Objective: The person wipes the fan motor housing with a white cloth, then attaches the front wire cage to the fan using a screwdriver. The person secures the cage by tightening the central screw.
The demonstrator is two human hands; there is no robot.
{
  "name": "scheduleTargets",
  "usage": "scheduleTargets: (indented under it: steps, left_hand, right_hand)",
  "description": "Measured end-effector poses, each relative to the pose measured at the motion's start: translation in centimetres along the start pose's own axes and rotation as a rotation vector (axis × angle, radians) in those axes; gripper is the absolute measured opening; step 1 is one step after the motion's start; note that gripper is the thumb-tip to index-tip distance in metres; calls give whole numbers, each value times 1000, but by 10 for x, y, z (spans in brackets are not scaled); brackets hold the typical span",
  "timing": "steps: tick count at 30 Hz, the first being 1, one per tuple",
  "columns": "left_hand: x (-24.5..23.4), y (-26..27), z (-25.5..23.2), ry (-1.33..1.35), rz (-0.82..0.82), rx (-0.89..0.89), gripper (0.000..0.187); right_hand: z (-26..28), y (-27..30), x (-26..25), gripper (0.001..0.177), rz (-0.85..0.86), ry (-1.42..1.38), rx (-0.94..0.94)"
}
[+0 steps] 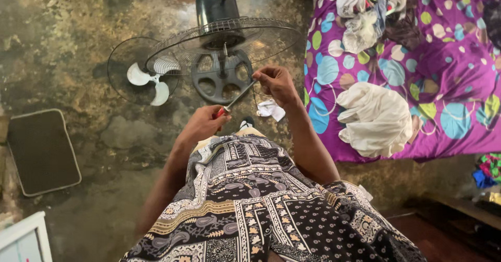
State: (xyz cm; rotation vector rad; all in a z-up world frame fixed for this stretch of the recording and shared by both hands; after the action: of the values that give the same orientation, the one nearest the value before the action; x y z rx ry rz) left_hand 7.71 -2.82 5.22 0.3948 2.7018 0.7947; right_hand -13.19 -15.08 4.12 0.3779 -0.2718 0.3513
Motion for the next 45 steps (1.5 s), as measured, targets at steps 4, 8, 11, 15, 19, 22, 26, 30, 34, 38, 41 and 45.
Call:
scheduleTargets:
  steps: [4,8,11,15,19,22,26,30,34,38,41,45]
  left_hand:
    - [4,7,-12,87,-70,37,26]
    - [-2,22,-32,5,-154,51,28]
    - [-6,33,-44,3,-207,53,28]
    - [-6,38,-52,36,-220,57,29]
    - [-7,44,-58,38,-236,84,29]
    - [-8,40,-56,14,-229,51,31]
    - [-9,41,-57,-22,-213,65,30]
    - [-15,45,-58,-84,-208,11,28]
    - [-24,52,-63,-217,-252,13,29]
    - [-29,53,-62,-356,-340,77,26]
    - [-27,48,-57,-366,-370,108,26]
    - [-20,47,-50,-283,-378,91,26]
  right_hand:
    - [-9,-10,3,18,18,-202,32]
    - [-15,-18,-3,22,9,-382,34]
    - [-18,-21,-1,22,95,-471,44]
    - [-29,-26,1,23,173,-569,74]
    - [-38,-28,6,23,257,-633,50]
    - [-44,-27,4,24,257,-665,49]
    - [-39,-27,9,24,269,-677,32]
    - [-25,-26,15,22,265,-584,7]
    - [-5,-23,21,19,256,-430,-5]
    - [-3,-21,21,15,204,-305,28]
    - [-8,-25,23,17,165,-307,16]
    - [-23,-30,23,15,87,-428,50]
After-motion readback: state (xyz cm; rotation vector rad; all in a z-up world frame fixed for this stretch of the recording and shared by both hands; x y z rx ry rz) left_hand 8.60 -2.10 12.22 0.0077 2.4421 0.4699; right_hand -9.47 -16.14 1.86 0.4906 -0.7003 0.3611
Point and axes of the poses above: each hand's wrist, its own y-axis away from the middle knuckle, its own x-axis out of the palm, z = x × y, the point moved 9 cm from there along -y, towards the middle knuckle, and after that the axes turned 3 degrees about y, right-handed, at the moved point
